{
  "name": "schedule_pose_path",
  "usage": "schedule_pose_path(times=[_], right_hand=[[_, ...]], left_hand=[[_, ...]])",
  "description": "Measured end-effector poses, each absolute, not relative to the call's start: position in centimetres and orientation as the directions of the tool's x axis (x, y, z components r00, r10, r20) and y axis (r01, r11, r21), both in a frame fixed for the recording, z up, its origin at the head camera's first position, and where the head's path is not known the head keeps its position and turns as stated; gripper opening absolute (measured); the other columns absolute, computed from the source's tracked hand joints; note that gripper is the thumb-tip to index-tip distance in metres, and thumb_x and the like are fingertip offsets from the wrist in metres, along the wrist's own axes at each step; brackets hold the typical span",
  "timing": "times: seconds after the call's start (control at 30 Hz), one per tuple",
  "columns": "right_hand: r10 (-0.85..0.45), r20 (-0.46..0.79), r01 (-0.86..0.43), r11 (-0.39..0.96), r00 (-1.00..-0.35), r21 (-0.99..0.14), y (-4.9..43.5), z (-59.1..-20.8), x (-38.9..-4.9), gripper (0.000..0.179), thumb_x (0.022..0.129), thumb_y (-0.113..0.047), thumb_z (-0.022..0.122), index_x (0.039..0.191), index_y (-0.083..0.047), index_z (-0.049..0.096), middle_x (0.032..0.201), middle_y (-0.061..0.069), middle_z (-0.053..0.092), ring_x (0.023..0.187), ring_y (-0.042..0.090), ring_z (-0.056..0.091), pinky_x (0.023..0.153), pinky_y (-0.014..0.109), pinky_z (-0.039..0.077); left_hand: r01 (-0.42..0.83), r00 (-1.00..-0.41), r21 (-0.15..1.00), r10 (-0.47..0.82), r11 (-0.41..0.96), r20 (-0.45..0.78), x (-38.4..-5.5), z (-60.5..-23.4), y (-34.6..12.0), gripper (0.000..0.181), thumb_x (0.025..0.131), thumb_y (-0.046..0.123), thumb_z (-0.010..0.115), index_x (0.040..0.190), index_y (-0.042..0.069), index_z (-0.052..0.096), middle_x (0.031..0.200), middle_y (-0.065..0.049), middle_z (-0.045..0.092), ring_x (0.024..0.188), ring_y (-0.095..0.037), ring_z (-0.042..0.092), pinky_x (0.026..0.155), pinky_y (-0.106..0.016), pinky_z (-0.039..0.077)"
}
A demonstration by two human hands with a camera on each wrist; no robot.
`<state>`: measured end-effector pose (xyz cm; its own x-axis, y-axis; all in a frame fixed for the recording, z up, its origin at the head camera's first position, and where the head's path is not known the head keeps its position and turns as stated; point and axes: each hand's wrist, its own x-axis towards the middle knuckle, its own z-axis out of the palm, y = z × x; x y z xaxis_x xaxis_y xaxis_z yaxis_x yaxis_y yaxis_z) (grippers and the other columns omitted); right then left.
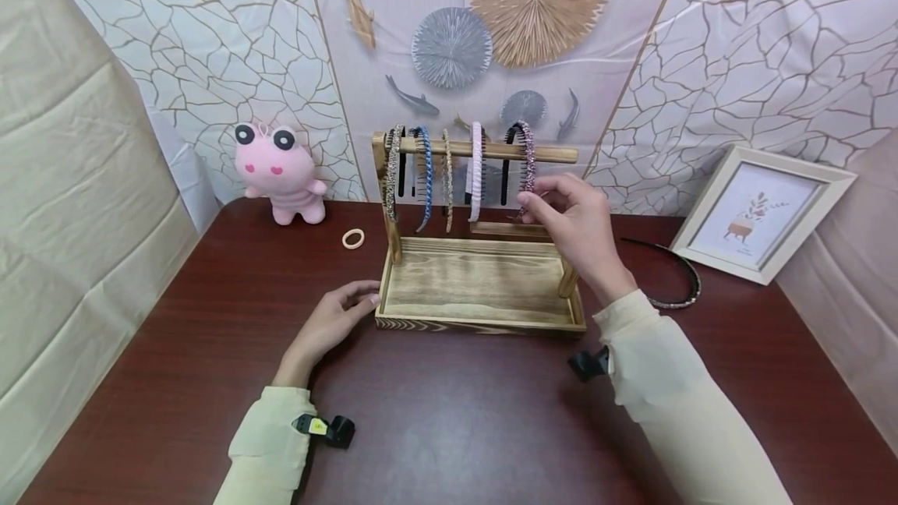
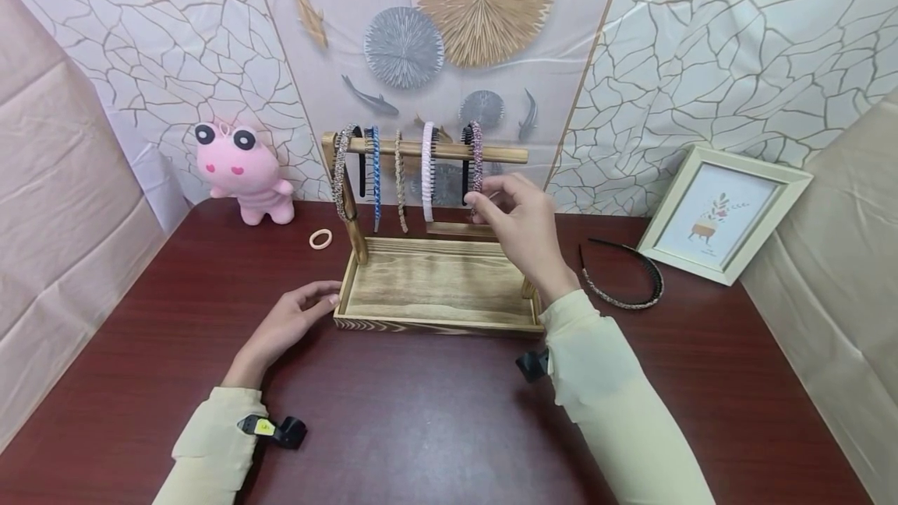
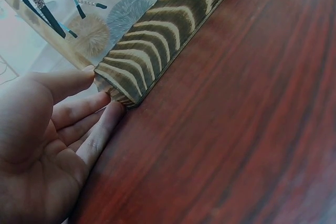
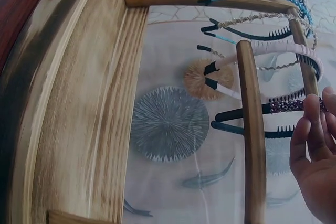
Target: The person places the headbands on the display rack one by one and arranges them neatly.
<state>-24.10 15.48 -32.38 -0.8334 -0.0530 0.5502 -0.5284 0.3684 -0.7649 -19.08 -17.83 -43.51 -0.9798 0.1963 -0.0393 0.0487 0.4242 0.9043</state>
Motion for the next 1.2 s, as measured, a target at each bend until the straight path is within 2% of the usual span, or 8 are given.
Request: schedule_pose_path(times=[0.23,0.6,0.8,1.2], right_hand=[[-0.062,0.546,-0.523,0.395,-0.836,-0.756,14.6,-32.7,-24.6,0.019,0.088,-0.012,0.076,0.098,0.004,0.071,0.087,0.009,0.064,0.064,0.0,0.065,0.056,0.016,0.044],[-0.086,0.491,-0.481,0.4,-0.867,-0.78,14.3,-32.6,-24.8,0.022,0.091,-0.018,0.074,0.097,0.002,0.069,0.088,0.013,0.07,0.066,0.004,0.067,0.058,0.018,0.047],[-0.092,0.448,-0.443,0.42,-0.889,-0.792,14.4,-32.6,-24.7,0.024,0.091,-0.023,0.074,0.098,-0.001,0.067,0.085,0.015,0.074,0.066,0.007,0.068,0.055,0.021,0.046],[-0.124,0.454,-0.458,0.448,-0.882,-0.768,14.4,-32.4,-24.5,0.019,0.092,-0.02,0.073,0.097,-0.003,0.066,0.084,0.013,0.075,0.066,0.013,0.069,0.052,0.022,0.041]], left_hand=[[0.046,-0.979,0.909,0.2,0.413,-0.042,-19.1,-43.5,-17.8,0.038,0.101,0.016,0.058,0.134,-0.002,0.057,0.126,-0.021,0.065,0.117,-0.031,0.06,0.098,-0.043,0.043],[0.056,-0.979,0.915,0.202,0.399,-0.028,-19.2,-43.4,-17.7,0.037,0.1,0.014,0.059,0.133,-0.003,0.058,0.125,-0.021,0.066,0.116,-0.03,0.061,0.098,-0.042,0.043],[0.054,-0.979,0.917,0.202,0.395,-0.029,-19.2,-43.3,-17.7,0.037,0.101,0.014,0.058,0.134,-0.004,0.057,0.125,-0.022,0.065,0.117,-0.031,0.06,0.099,-0.043,0.043],[0.052,-0.979,0.913,0.2,0.404,-0.032,-19.2,-43.5,-17.7,0.037,0.1,0.014,0.059,0.133,-0.003,0.058,0.125,-0.022,0.065,0.116,-0.03,0.061,0.098,-0.042,0.043]])
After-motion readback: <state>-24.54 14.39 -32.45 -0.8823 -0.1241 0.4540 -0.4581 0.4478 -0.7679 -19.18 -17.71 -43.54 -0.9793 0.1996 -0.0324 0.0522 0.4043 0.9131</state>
